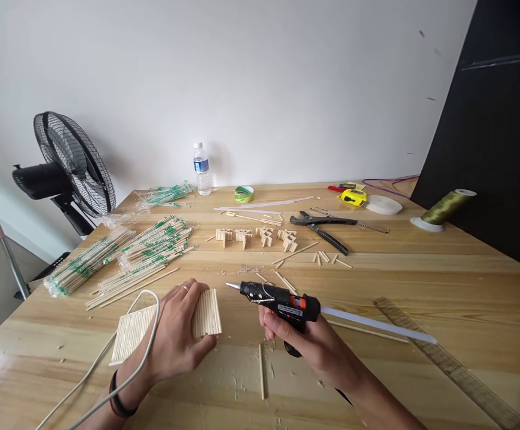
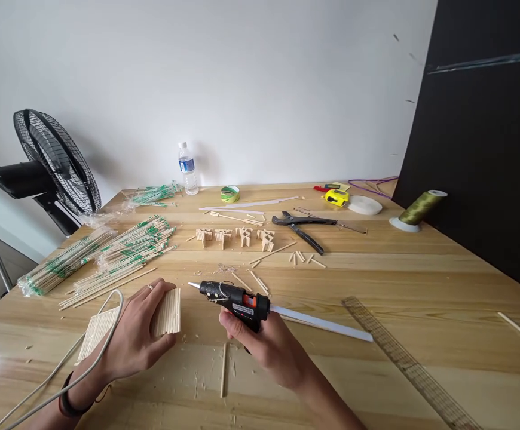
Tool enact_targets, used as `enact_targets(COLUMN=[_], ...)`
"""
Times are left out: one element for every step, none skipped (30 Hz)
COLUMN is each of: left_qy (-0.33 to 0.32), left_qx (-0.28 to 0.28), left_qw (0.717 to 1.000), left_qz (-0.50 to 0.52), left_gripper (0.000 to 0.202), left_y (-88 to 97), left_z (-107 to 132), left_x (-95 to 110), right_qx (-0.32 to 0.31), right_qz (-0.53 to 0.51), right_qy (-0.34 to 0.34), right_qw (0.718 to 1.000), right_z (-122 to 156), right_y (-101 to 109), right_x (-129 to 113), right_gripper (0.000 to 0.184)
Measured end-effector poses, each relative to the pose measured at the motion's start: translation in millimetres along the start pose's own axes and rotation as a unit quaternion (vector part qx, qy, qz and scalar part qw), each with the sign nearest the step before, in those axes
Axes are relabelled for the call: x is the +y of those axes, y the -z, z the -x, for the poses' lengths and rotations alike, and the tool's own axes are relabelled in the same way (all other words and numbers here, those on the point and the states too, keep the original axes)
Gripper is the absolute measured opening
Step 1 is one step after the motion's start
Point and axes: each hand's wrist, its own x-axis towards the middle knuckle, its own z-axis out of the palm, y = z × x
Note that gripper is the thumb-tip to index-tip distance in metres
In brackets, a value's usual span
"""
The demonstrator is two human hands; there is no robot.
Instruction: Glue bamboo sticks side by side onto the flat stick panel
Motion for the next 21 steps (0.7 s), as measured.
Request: enact_targets(left_qy=[0.002,0.005,0.006,0.005,0.005,0.005,0.004,0.003,0.002,0.0,-0.002,-0.004,-0.003,-0.001,0.0,0.002,0.005,0.009,0.012,0.014,0.016], left_qx=[-0.004,-0.004,-0.003,-0.003,-0.005,-0.006,-0.009,-0.01,-0.008,-0.003,0.002,0.003,0.003,-0.001,-0.007,-0.012,-0.013,-0.014,-0.014,-0.013,-0.01], left_qw=[1.0,1.0,1.0,1.0,1.0,1.0,1.0,1.0,1.0,1.0,1.0,1.0,1.0,1.0,1.0,1.0,1.0,1.0,1.0,1.0,1.0], left_qz=[0.001,0.002,0.002,0.003,0.002,0.0,-0.002,-0.004,-0.007,-0.009,-0.01,-0.011,-0.012,-0.013,-0.015,-0.016,-0.017,-0.018,-0.018,-0.017,-0.016], left_gripper=[0.044,0.044,0.043,0.043,0.042,0.042,0.042,0.042,0.042,0.043,0.043,0.043,0.043,0.043,0.043,0.043,0.043,0.042,0.041,0.04,0.039], left_y=[0.8,1.7,2.7,3.6,4.4,5.0,5.5,5.8,5.9,6.1,6.3,6.6,7.0,7.6,8.1,8.6,9.0,9.3,9.3,9.3,9.1], left_z=[-0.7,-1.4,-2.0,-2.5,-2.8,-2.9,-2.8,-2.4,-1.9,-1.3,-0.8,-0.4,-0.1,0.0,0.0,-0.2,-0.3,-0.5,-0.6,-0.7,-0.7], left_x=[0.4,0.9,1.6,2.3,2.8,3.2,3.2,3.0,2.5,1.8,1.0,0.2,-0.5,-1.0,-1.2,-1.0,-0.5,0.2,1.0,1.8,2.4], right_qx=[-0.015,-0.029,-0.038,-0.045,-0.048,-0.045,-0.037,-0.025,-0.014,-0.007,-0.005,-0.009,-0.018,-0.026,-0.031,-0.031,-0.028,-0.027,-0.028,-0.033,-0.036], right_qz=[-0.016,-0.028,-0.034,-0.032,-0.025,-0.014,0.0,0.015,0.028,0.039,0.045,0.046,0.044,0.038,0.03,0.021,0.014,0.01,0.007,0.007,0.009], right_qy=[0.002,0.003,0.004,0.004,0.006,0.01,0.015,0.02,0.027,0.033,0.039,0.043,0.045,0.045,0.042,0.035,0.029,0.023,0.019,0.016,0.015], right_qw=[1.0,0.999,0.999,0.998,0.999,0.999,0.999,0.999,0.999,0.999,0.998,0.998,0.998,0.998,0.998,0.999,0.999,0.999,0.999,0.999,0.999], right_z=[1.1,2.1,2.9,3.7,4.2,4.6,5.0,5.2,5.4,5.6,5.7,5.8,5.9,6.0,6.1,6.2,6.3,6.3,6.4,6.3,6.3], right_y=[1.0,1.7,2.2,2.3,2.1,1.6,1.0,0.4,-0.2,-0.6,-0.7,-0.7,-0.5,-0.1,0.3,0.6,0.9,1.1,1.2,1.3,1.2], right_x=[-1.3,-2.6,-3.6,-4.3,-4.5,-4.1,-3.1,-1.7,0.0,1.6,2.9,3.8,4.0,3.6,2.7,1.3,-0.3,-1.9,-3.3,-4.5,-5.4], right_gripper=[0.044,0.042,0.039,0.037,0.036,0.034,0.032,0.03,0.028,0.027,0.025,0.024,0.025,0.025,0.025,0.024,0.023,0.021,0.02,0.019,0.017])
